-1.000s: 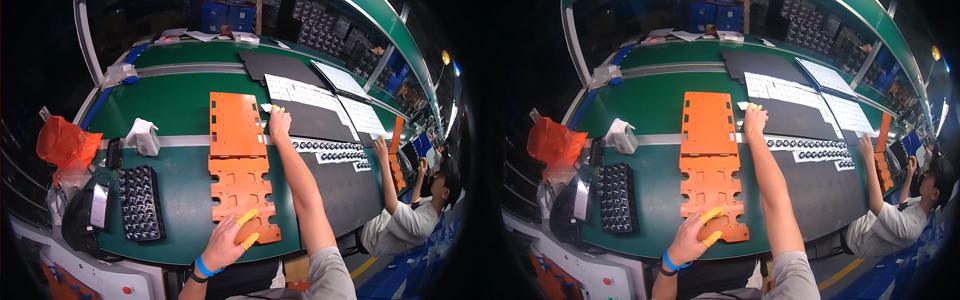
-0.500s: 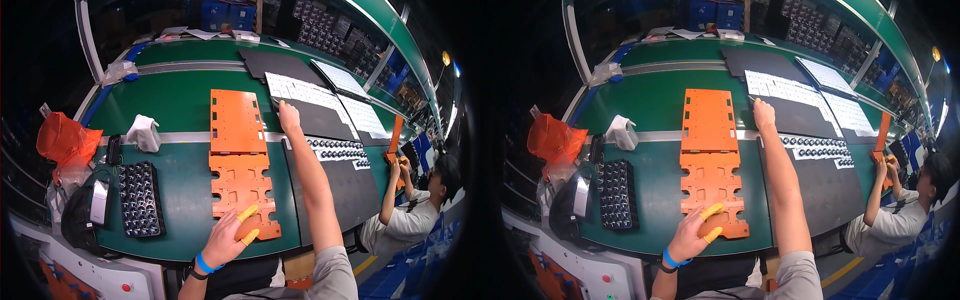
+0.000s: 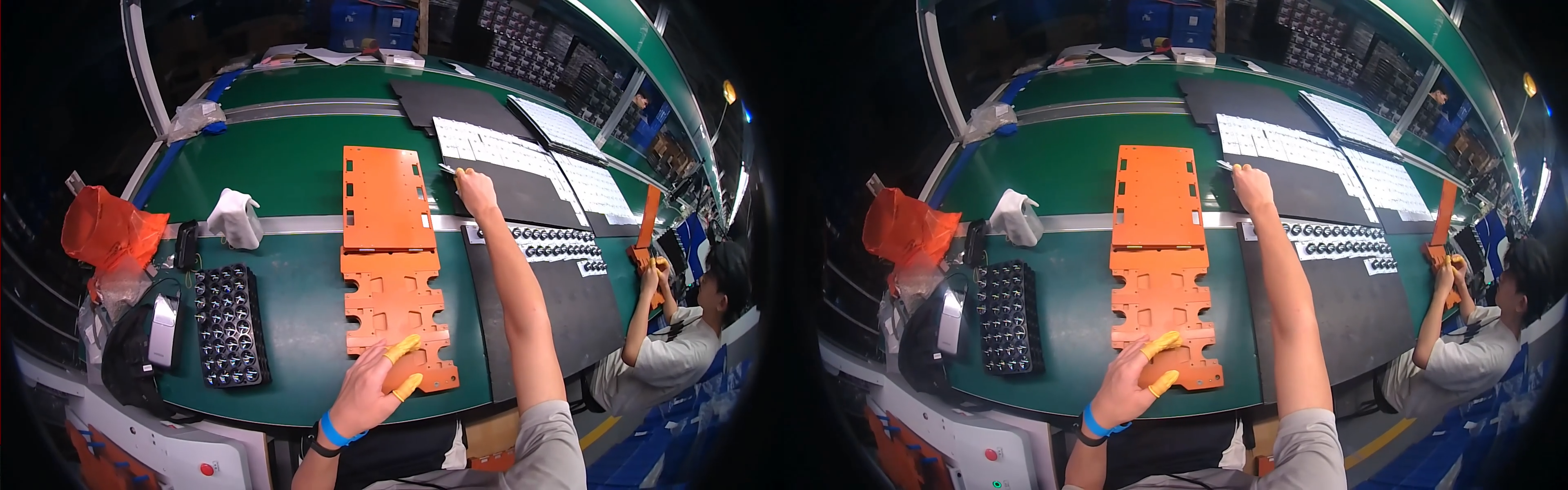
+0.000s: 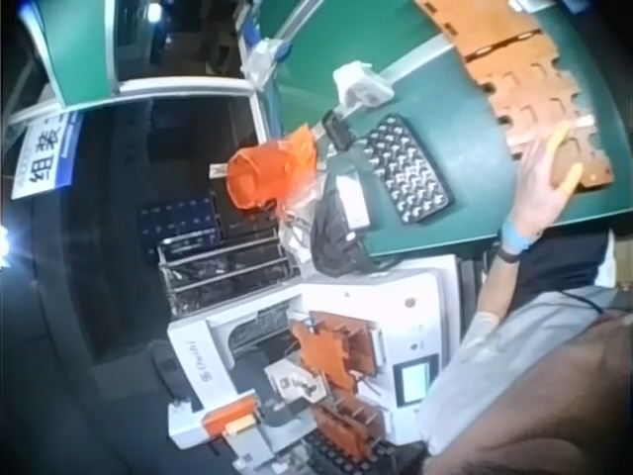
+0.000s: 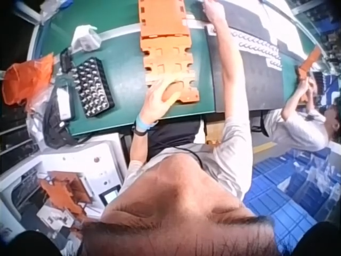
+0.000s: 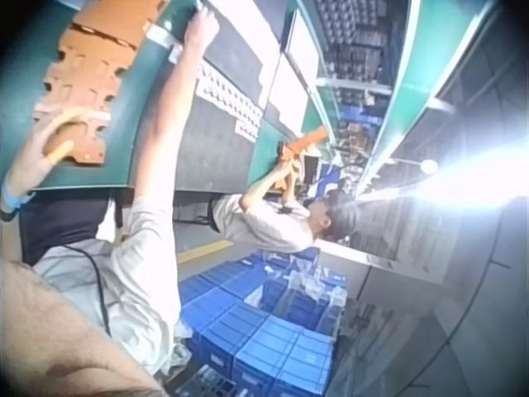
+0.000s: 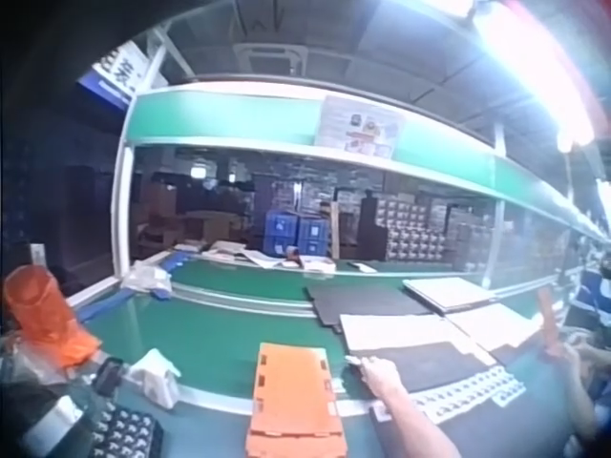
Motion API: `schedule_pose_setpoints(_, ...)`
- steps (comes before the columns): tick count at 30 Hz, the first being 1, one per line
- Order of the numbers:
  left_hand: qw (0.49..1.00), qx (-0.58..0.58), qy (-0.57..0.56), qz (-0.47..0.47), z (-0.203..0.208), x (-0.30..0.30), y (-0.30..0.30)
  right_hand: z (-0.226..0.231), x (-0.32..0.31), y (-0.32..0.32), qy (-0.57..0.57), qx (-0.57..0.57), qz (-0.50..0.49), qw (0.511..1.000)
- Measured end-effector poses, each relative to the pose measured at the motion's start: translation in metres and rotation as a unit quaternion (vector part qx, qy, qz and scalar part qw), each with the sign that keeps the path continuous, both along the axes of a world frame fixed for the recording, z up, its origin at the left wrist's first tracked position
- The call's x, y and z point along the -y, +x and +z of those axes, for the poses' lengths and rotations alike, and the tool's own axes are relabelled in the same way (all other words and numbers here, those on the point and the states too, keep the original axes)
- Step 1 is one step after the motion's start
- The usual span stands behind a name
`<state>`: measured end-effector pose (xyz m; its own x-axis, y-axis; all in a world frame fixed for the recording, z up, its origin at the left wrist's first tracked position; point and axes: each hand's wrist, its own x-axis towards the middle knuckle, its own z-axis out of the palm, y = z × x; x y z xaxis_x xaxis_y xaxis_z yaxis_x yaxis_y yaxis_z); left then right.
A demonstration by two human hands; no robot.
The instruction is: Assembling electronic components onto a specialized fixture and operating a semi-automated assembly machine.
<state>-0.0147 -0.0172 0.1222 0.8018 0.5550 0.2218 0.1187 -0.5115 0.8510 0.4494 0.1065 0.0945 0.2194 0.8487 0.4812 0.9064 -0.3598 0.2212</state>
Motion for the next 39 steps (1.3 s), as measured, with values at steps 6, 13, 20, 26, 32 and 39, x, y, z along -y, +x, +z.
schedule_pose_setpoints(6, 1.0, -0.003, 0.001, 0.001, -0.001, 0.001, 0.0, 0.0, -0.002, 0.002, -0.04, 0.018, -0.011, 0.999)
schedule_pose_setpoints(13, 1.0, -0.012, -0.008, 0.001, 0.002, 0.002, 0.0, -0.002, 0.011, 0.019, -0.036, 0.054, 0.028, 0.997)
schedule_pose_setpoints(20, 1.0, -0.004, -0.013, -0.008, -0.002, 0.001, -0.002, 0.004, 0.016, 0.026, -0.036, 0.061, 0.023, 0.997)
schedule_pose_setpoints(26, 1.0, -0.003, -0.01, -0.009, 0.0, 0.001, 0.001, 0.018, 0.02, 0.038, -0.037, 0.059, 0.02, 0.997)
schedule_pose_setpoints(32, 1.0, 0.01, -0.01, -0.007, 0.002, 0.003, 0.003, 0.039, 0.032, 0.054, 0.013, 0.069, 0.059, 0.996)
schedule_pose_setpoints(39, 1.0, 0.029, -0.004, -0.002, 0.001, 0.003, 0.003, 0.061, 0.041, 0.033, 0.008, 0.056, 0.105, 0.993)
